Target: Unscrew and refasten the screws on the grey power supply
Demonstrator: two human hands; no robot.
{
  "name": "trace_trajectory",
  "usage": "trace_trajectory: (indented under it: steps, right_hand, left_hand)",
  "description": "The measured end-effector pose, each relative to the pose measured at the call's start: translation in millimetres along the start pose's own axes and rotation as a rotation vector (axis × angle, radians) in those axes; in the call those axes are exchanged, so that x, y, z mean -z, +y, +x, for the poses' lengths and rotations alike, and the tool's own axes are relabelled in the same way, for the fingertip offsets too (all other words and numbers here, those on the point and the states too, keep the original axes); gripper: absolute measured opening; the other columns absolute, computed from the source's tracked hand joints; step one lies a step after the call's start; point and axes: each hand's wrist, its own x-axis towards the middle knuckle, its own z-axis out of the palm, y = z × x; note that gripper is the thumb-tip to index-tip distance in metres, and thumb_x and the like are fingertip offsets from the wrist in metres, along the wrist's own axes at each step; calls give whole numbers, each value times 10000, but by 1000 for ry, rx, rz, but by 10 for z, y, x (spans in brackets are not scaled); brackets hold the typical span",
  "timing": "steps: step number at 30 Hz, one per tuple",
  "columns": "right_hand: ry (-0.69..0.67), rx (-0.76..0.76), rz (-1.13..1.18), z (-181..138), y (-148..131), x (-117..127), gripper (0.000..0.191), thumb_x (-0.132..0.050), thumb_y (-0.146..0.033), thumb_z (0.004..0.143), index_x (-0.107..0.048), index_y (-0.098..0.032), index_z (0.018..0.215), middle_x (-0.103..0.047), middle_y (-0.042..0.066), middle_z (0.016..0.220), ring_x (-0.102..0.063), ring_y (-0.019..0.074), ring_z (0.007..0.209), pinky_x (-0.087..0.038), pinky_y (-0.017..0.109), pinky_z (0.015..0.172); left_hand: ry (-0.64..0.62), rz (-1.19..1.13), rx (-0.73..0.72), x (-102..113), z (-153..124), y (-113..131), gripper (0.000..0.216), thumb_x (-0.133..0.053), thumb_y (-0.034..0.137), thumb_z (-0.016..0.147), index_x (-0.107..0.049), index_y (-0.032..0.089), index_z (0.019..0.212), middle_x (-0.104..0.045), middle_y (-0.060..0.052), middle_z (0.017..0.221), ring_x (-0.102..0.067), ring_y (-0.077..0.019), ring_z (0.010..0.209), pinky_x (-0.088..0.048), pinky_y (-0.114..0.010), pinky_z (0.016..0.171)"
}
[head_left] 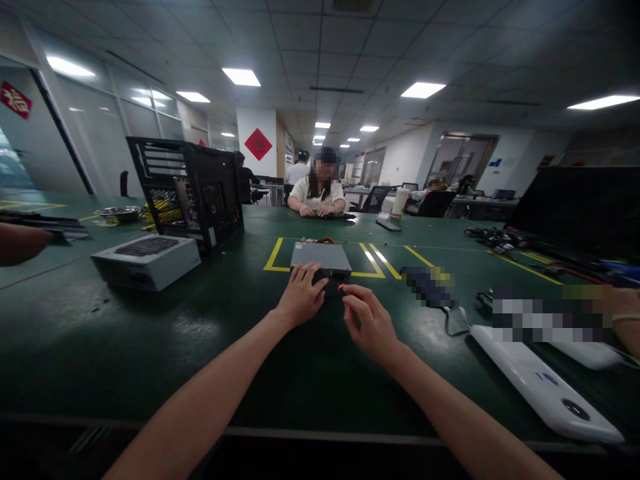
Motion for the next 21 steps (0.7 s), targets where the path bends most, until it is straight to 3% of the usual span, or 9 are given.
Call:
trace_trajectory:
  steps: [6, 12, 18, 21]
  right_hand:
    - [-3, -16, -69, 22, -7, 28, 216, -492, -123, 825, -480, -217, 1019, -546, 86, 1019, -535, 196, 933, -505, 343, 762]
    - [44, -57, -57, 5, 2, 22, 257, -480, -126, 822, -450, -223, 1058, -485, 103, 1072, -527, 194, 956, -517, 332, 729]
    - [7, 0, 4, -12, 10, -3, 331, -423, -64, 808, -429, -210, 1105, -451, 122, 1131, -501, 196, 1017, -520, 326, 749]
    - [-19, 50, -67, 11, -12, 10, 253, -463, -77, 803, -483, -202, 1021, -494, 109, 1052, -488, 217, 1002, -509, 367, 786]
  left_hand:
    - [-1, -7, -1, 2, 3, 0, 298, -491, 230, 827, -582, 196, 1108, -411, -113, 1296, -328, -275, 1235, -228, -492, 1065]
    - [12, -15, 1, 8, 6, 2, 302, -492, 221, 823, -581, 205, 1112, -414, -108, 1290, -331, -271, 1229, -238, -505, 1057]
    - [4, -10, -2, -5, 5, 2, 308, -489, 219, 825, -581, 208, 1118, -409, -112, 1294, -321, -272, 1238, -234, -501, 1059]
    - [3, -9, 3, -7, 5, 1, 315, -489, 227, 827, -577, 208, 1129, -408, -116, 1295, -322, -273, 1237, -229, -499, 1062]
